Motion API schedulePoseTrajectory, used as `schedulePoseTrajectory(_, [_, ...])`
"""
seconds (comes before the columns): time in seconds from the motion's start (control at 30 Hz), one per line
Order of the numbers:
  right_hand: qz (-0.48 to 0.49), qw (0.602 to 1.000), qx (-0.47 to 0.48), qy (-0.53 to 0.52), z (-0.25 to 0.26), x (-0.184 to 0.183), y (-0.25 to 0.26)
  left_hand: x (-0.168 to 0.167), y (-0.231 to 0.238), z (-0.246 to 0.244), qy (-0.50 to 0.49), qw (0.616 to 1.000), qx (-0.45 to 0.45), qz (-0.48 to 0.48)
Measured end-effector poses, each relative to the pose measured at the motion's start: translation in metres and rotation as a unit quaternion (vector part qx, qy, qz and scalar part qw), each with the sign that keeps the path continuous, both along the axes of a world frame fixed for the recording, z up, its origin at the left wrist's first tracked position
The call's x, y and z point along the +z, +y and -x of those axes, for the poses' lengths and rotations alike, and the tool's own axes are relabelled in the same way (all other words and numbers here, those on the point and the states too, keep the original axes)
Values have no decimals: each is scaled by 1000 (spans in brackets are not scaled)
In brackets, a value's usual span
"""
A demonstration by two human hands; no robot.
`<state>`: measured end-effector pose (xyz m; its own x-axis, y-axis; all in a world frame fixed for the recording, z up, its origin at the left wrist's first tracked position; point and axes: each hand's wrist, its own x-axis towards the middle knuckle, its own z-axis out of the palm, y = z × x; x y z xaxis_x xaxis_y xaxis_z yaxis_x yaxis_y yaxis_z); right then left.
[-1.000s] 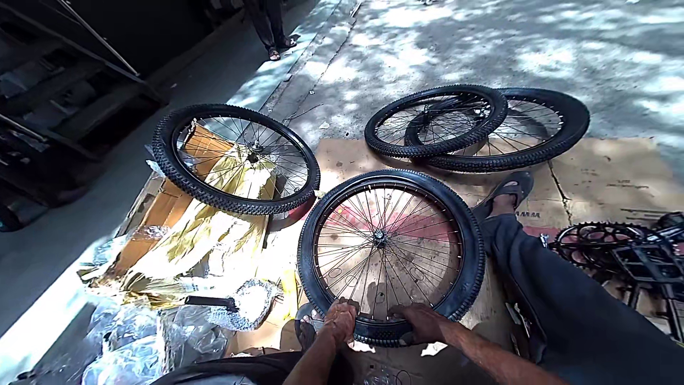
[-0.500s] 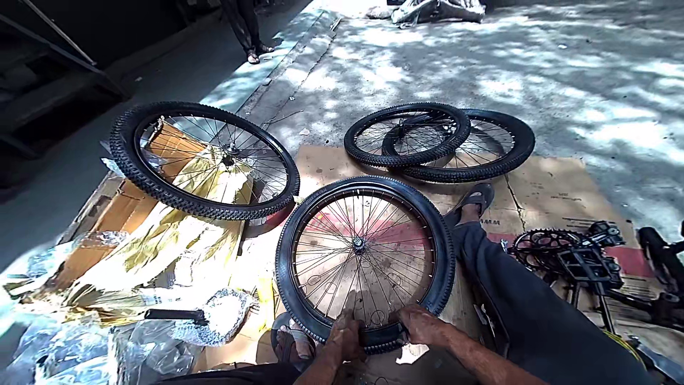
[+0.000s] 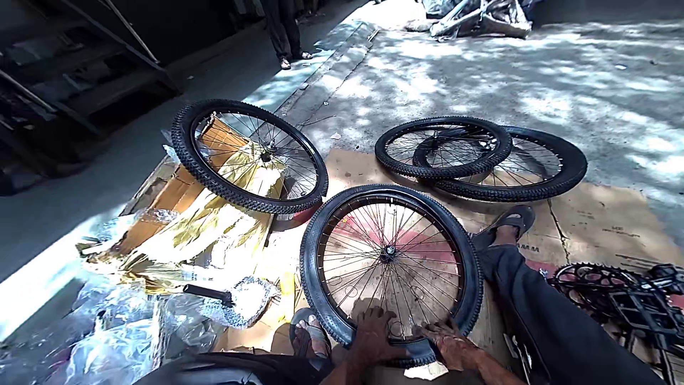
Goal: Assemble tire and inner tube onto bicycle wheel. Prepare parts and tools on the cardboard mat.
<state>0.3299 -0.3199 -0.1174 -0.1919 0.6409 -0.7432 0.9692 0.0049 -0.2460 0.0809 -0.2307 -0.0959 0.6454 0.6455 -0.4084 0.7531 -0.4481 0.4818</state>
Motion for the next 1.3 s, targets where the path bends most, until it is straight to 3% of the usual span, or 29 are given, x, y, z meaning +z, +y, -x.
schedulePoseTrajectory(0.07, [26, 1000, -9, -5, -1, 3, 4, 10, 23, 17, -12, 981, 159, -109])
schedulePoseTrajectory(0.13, [44, 999, -18, -8, -5, 3, 9, 11, 60, 49, 15, 914, 375, -154])
schedulePoseTrajectory(0.17, [53, 998, -24, -12, -7, 4, 14, 9, 78, 69, 14, 868, 480, -129])
schedulePoseTrajectory(0.23, [57, 997, -48, -17, -8, 12, 21, -7, 100, 107, -60, 776, 628, 23])
schedulePoseTrajectory(0.3, [34, 997, -59, -23, -1, 21, 34, -31, 101, 126, -184, 698, 676, 151])
schedulePoseTrajectory(0.37, [-29, 998, -55, -16, 24, 38, 53, -43, 94, 133, -167, 715, 655, 178])
schedulePoseTrajectory(0.47, [-150, 983, -34, 103, 86, 53, 74, -48, 85, 129, -75, 753, 637, 144])
schedulePoseTrajectory(0.53, [-156, 975, -23, 155, 130, 48, 89, -44, 84, 117, -133, 705, 676, 170])
schedulePoseTrajectory(0.6, [-113, 981, -32, 155, 165, 39, 105, -39, 83, 106, -225, 635, 707, 216])
schedulePoseTrajectory(0.63, [-78, 984, -48, 155, 176, 33, 112, -37, 80, 101, -249, 619, 710, 227])
schedulePoseTrajectory(0.73, [71, 969, -103, 214, 179, 12, 127, -41, 66, 101, -283, 612, 688, 267])
schedulePoseTrajectory(0.8, [114, 960, -113, 228, 170, 1, 128, -47, 55, 111, -348, 597, 640, 335])
schedulePoseTrajectory(0.93, [1, 979, -138, 152, 179, -5, 101, -59, 38, 119, -417, 551, 597, 408])
schedulePoseTrajectory(1.03, [-34, 984, -130, 113, 181, -10, 84, -64, 32, 116, -431, 533, 616, 387])
schedulePoseTrajectory(1.1, [-28, 988, -105, 110, 170, -14, 76, -58, 44, 108, -418, 546, 667, 286])
schedulePoseTrajectory(1.17, [-16, 990, -82, 112, 155, -14, 66, -42, 72, 106, -364, 591, 698, 177])
schedulePoseTrajectory(1.3, [7, 989, -52, 136, 111, -18, 42, -32, 107, 105, -218, 685, 677, 158])
